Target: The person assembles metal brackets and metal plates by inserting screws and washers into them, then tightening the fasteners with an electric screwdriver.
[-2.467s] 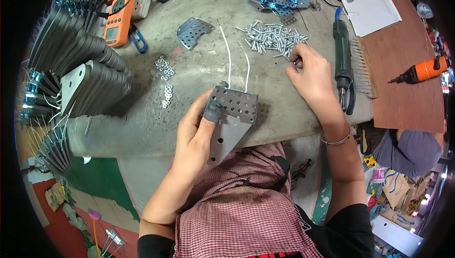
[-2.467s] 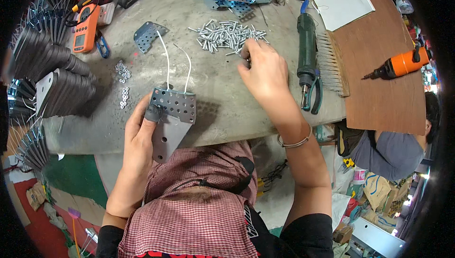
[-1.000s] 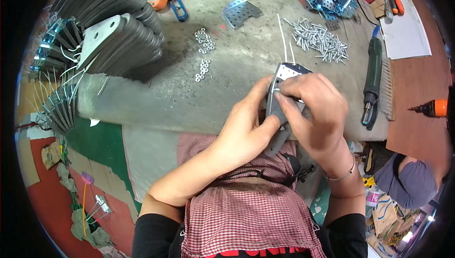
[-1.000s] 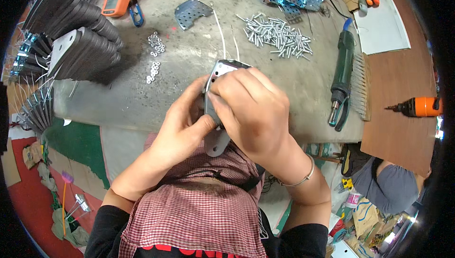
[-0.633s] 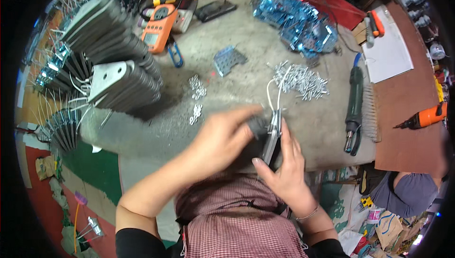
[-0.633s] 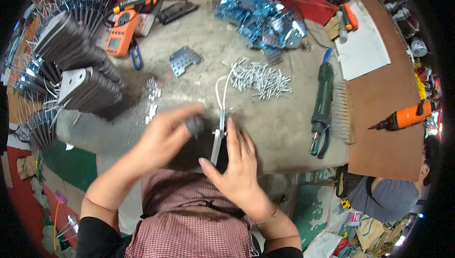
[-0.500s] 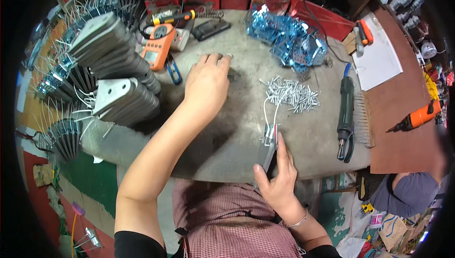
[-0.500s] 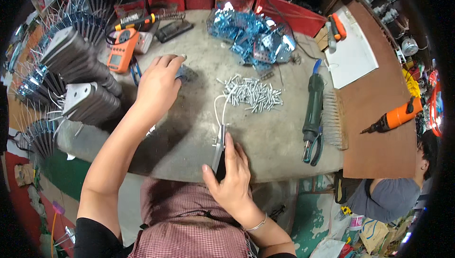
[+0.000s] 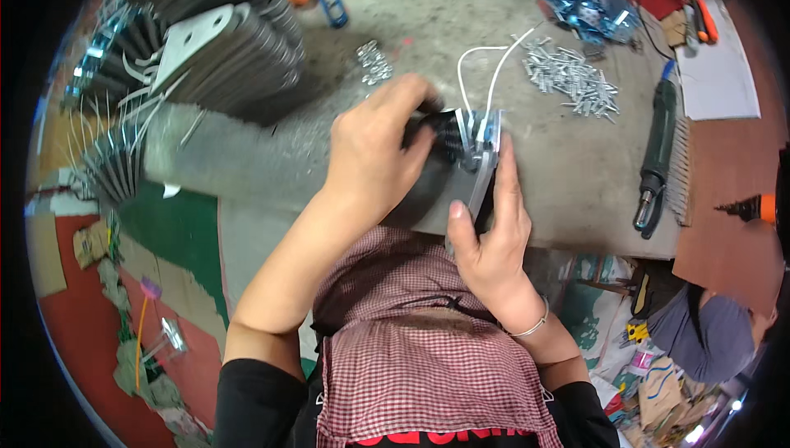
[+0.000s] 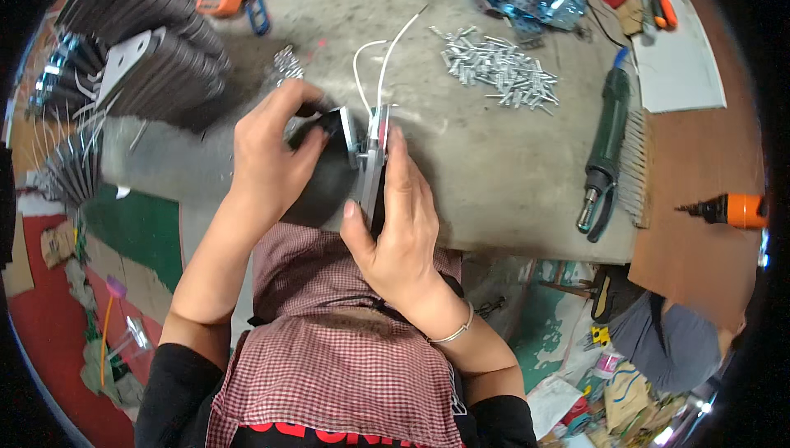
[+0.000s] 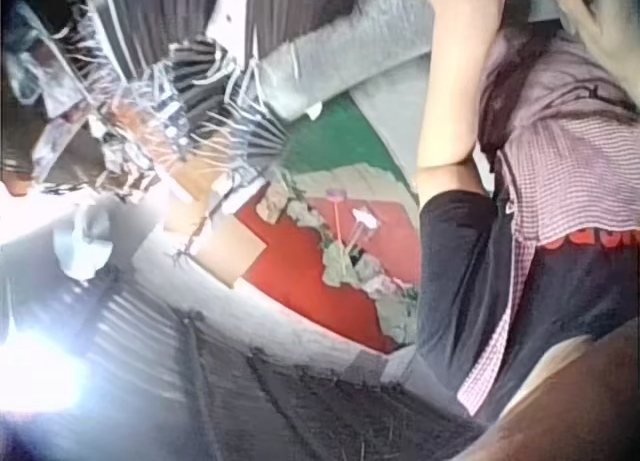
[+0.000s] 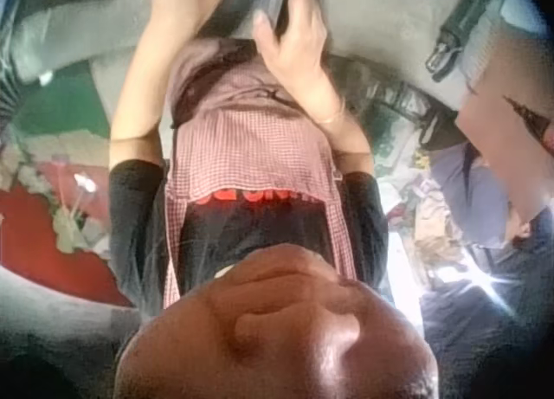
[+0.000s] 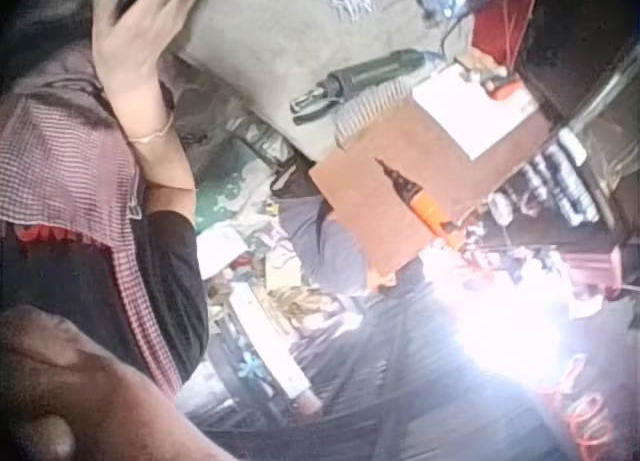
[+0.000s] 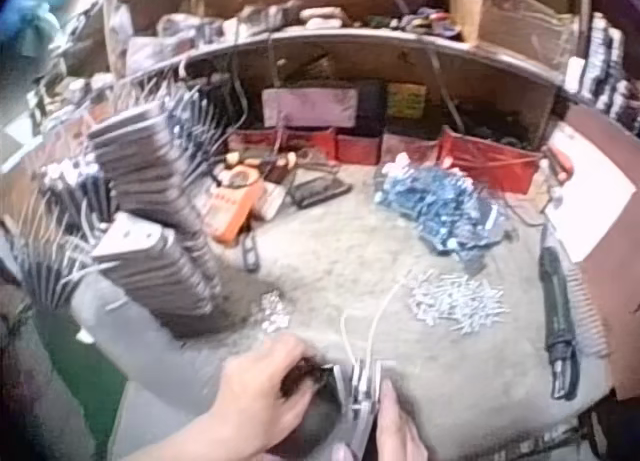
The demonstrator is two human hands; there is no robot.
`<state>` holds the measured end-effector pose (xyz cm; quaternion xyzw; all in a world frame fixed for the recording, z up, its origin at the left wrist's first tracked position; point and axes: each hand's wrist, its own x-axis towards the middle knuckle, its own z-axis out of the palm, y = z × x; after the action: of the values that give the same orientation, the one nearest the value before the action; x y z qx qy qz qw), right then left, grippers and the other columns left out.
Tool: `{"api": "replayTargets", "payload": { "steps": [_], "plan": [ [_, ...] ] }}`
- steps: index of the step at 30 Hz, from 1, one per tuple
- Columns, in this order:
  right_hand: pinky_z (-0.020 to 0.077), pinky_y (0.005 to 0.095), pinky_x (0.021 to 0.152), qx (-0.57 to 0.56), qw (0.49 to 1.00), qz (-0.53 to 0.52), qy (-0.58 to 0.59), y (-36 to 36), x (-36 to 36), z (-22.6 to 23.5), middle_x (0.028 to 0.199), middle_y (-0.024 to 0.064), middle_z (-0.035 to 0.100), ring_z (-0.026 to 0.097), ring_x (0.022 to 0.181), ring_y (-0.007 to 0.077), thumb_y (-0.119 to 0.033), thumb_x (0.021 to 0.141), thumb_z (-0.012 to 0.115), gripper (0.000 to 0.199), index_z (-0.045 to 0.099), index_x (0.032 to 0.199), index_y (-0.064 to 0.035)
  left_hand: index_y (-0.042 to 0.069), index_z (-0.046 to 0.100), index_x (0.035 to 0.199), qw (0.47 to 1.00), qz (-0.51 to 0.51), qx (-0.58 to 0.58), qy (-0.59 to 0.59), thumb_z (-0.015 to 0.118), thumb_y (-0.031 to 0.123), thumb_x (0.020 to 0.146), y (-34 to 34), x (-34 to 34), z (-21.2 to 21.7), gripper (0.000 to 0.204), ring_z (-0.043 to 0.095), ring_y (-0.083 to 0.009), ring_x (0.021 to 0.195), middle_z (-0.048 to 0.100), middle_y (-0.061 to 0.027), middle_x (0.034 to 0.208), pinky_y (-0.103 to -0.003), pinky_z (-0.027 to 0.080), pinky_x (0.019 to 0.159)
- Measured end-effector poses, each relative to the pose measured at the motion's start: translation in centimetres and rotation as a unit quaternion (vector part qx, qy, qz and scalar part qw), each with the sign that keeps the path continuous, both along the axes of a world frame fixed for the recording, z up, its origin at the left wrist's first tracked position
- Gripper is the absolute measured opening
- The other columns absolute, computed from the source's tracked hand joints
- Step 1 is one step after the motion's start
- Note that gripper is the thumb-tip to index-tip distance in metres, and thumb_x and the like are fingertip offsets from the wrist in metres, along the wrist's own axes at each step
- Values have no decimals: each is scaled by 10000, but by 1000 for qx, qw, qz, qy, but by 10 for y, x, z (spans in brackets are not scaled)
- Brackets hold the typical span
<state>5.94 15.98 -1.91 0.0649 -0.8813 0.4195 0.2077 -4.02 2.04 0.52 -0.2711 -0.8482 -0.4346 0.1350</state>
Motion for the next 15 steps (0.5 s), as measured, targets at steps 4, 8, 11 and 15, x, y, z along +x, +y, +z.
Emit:
{"api": "replayTargets", "payload": {
  "steps": [4,8,11,15],
  "plan": [
    [415,437,932,-21,1000,3,-4,-11,2,-8,1255,305,459,517,1099,420,-220,847,575,696,261,1365,124,25,553,871,998,19,-14,58,626,-64,619,-2,-2,-9,277,598,-302,714,583,-118,817,-353,478,644],
    [410,434,936,-21,1000,-13,-8,-12,9,-10,1263,291,462,517,1100,410,-239,847,576,703,264,1370,113,33,550,879,998,18,-1,67,627,-61,614,1,5,-9,292,591,-294,677,578,-110,805,-351,476,602],
    [401,434,946,-24,999,-6,-29,-15,10,-8,1277,275,461,509,1113,404,-242,842,581,703,272,1375,97,36,537,923,997,3,-15,73,621,-57,649,1,6,-13,301,606,-271,677,585,-116,809,-325,478,576],
    [388,442,960,-6,1000,-2,-30,-13,2,-7,1307,272,443,496,1132,406,-246,835,583,711,273,1380,88,31,504,1035,981,55,83,-166,582,13,759,7,19,-12,287,606,-377,780,589,-174,972,-373,508,684]
  ]
}}
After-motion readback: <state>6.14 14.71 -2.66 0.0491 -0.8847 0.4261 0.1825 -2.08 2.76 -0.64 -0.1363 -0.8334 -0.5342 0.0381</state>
